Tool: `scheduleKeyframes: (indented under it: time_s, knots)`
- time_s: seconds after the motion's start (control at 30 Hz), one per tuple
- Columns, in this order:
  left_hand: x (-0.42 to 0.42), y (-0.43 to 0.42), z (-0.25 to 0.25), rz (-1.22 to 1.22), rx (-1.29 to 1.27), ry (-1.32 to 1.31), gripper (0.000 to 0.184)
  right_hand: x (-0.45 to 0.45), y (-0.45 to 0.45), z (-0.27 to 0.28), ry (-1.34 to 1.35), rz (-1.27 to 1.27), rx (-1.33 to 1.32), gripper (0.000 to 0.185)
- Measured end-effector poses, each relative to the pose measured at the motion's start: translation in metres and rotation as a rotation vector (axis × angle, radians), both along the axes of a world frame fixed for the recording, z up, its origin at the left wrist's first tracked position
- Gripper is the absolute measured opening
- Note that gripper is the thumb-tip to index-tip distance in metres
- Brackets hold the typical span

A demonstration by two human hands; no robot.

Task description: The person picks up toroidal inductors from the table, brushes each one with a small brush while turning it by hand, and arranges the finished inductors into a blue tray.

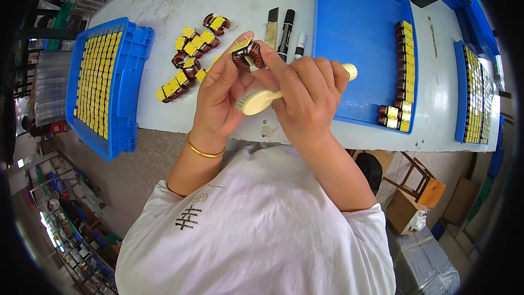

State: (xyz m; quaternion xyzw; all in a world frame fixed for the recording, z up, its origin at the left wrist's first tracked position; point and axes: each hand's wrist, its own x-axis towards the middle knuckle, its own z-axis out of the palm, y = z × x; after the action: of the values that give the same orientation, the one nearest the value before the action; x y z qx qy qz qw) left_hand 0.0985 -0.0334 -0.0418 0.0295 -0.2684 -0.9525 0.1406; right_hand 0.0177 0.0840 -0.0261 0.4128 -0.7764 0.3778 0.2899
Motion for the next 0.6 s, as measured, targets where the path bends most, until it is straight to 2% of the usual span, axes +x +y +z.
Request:
scheduleKeyframes:
  time_s: [0.27, 0.6]
  knots:
    - [-0.0014, 0.002, 0.0008, 0.001, 0.061, -0.02, 0.047, -0.0007, -0.0005, -0.0017, -0.032, 0.0, 0.004, 0.038]
    - [-0.001, 0.0035, 0.0014, 0.008, 0.067, -0.09, 0.046, -0.0003, 0.0017, -0.0032, -0.09, 0.007, 0.062, 0.055]
